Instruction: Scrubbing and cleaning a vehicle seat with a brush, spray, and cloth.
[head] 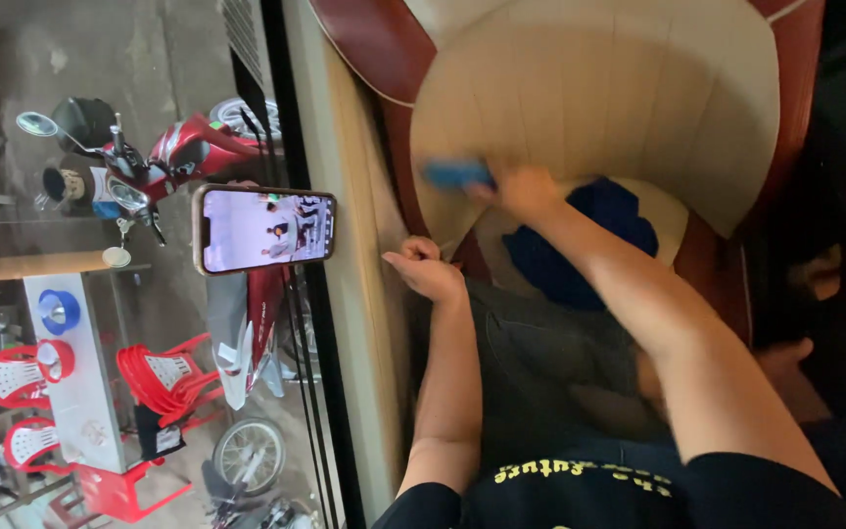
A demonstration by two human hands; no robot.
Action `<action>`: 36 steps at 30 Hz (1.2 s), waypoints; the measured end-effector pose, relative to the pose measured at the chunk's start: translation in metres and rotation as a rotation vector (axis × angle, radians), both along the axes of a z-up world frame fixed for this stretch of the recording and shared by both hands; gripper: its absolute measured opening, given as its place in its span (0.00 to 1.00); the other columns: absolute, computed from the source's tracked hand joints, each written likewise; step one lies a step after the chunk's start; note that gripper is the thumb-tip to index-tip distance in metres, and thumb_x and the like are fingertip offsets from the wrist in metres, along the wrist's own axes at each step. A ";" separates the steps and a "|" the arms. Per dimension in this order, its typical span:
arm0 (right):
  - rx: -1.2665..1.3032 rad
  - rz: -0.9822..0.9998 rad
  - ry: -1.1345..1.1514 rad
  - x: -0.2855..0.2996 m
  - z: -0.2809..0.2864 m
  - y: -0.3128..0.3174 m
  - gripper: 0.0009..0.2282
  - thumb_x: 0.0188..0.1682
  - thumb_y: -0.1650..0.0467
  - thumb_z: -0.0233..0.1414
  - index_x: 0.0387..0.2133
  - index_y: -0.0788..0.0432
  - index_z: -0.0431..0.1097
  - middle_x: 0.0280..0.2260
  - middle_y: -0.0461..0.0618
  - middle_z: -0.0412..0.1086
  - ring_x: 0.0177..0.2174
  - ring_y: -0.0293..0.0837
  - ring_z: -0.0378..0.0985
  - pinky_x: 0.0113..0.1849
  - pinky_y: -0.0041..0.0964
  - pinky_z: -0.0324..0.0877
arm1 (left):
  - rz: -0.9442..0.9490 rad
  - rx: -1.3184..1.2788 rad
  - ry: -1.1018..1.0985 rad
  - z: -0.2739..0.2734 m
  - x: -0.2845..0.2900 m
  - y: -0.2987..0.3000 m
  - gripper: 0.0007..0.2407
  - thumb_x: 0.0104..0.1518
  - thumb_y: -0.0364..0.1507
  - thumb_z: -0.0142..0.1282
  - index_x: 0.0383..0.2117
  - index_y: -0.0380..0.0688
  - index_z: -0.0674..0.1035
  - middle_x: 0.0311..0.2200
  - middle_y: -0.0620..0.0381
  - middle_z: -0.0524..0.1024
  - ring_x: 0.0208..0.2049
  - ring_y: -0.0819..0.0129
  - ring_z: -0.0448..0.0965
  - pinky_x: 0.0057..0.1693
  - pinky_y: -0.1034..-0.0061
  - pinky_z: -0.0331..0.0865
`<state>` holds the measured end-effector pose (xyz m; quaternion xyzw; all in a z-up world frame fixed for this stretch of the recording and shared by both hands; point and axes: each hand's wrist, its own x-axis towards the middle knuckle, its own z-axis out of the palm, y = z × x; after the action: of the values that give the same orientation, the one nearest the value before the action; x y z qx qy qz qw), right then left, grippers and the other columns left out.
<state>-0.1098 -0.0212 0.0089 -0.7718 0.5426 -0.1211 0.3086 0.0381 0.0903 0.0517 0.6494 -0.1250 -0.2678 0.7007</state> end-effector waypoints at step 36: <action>-0.203 -0.860 -0.455 -0.165 -0.003 0.004 0.14 0.62 0.61 0.49 0.39 0.60 0.64 0.21 0.56 0.72 0.21 0.51 0.79 0.23 0.47 0.70 | -0.416 0.126 -0.160 -0.038 -0.025 -0.024 0.26 0.69 0.52 0.30 0.17 0.47 0.62 0.19 0.63 0.57 0.23 0.71 0.55 0.34 0.74 0.52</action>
<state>-0.2749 -0.0173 0.0061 -0.4580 0.7163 -0.4550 0.2647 0.0134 0.0663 0.0137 0.6713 -0.2941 -0.3616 0.5763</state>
